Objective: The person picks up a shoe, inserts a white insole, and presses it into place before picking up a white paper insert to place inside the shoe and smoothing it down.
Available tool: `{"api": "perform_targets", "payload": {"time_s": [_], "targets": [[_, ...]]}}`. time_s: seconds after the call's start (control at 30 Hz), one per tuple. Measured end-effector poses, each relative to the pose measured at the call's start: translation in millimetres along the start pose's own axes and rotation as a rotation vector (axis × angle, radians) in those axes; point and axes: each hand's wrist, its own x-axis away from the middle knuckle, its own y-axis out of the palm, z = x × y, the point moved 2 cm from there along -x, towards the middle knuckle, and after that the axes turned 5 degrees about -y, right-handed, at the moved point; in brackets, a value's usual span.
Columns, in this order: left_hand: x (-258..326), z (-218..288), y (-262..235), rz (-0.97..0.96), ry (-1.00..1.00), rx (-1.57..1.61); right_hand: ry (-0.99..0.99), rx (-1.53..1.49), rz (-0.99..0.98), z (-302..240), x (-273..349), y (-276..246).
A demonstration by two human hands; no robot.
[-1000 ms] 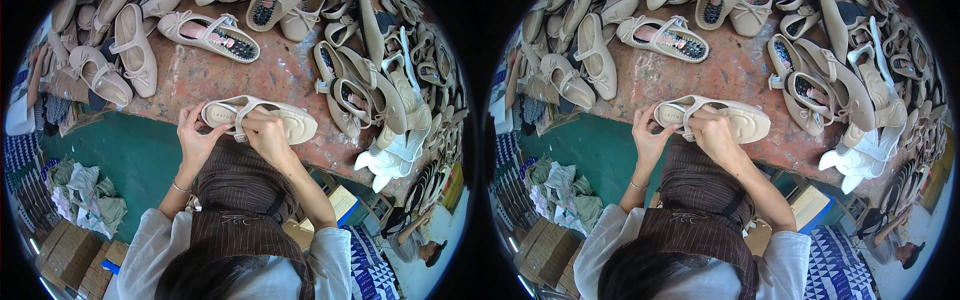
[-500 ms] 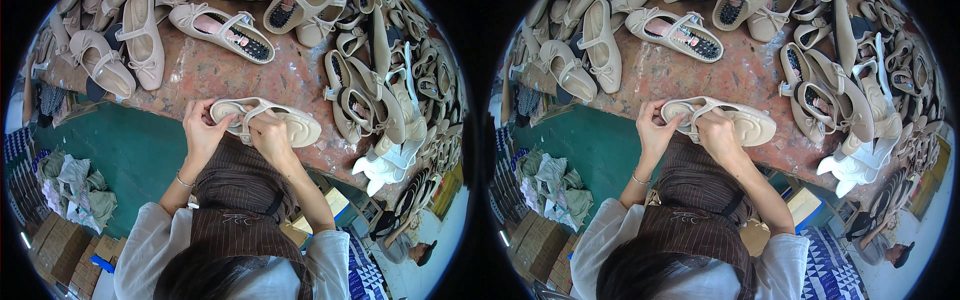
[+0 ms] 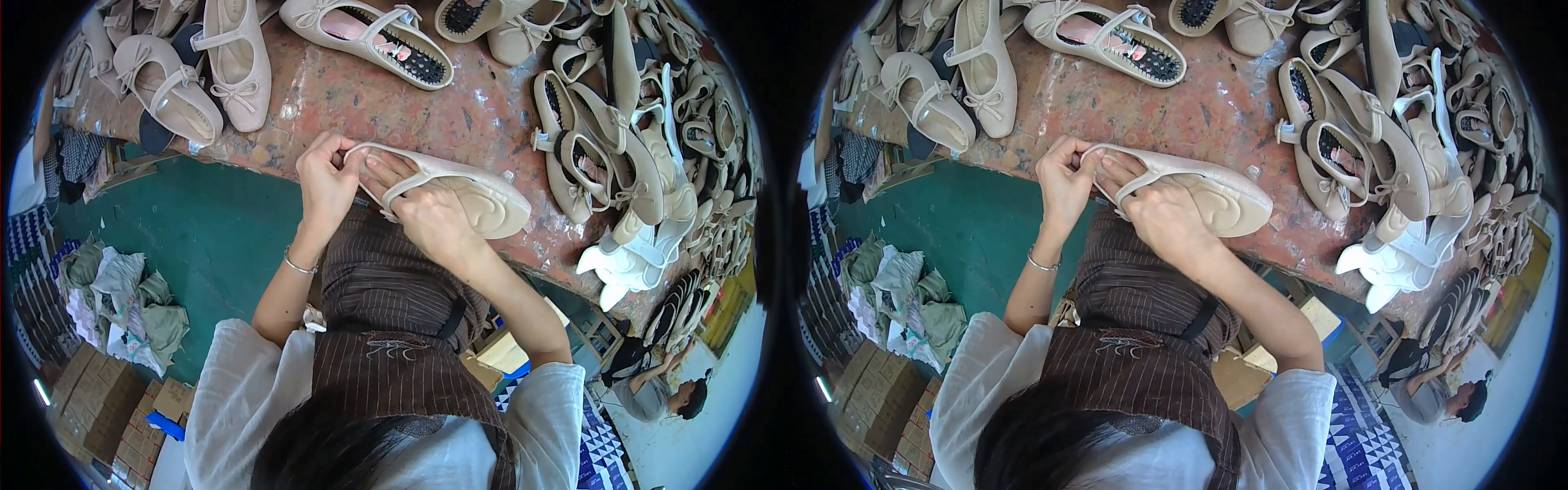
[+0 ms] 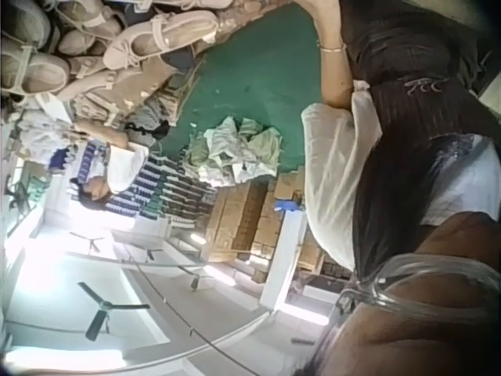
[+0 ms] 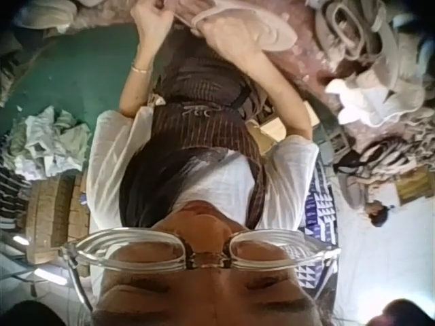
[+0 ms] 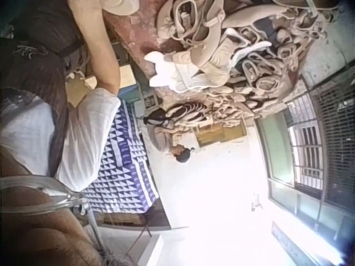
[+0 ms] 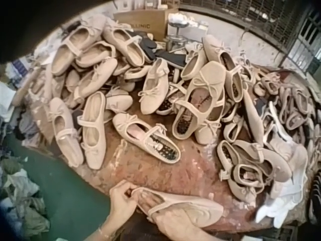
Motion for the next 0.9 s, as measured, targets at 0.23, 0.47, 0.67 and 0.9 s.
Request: {"api": "perform_targets", "payload": {"time_s": [0.23, 0.47, 0.67, 0.9], "targets": [[-1, 7, -1, -0.03, 0.046, -0.034, 0.269, 0.436, -0.013, -12, 20, -11], [66, 20, 7, -0.209, 0.065, -0.224, 0.638, 0.528, 0.585, 30, 32, -57], [112, 57, 37, -0.278, 0.606, -0.511, 0.718, -0.282, 0.432, 31, 20, -83], [98, 36, 76, -0.365, 0.68, -0.549, 0.513, 0.229, 0.376, -30, 48, -2]]}}
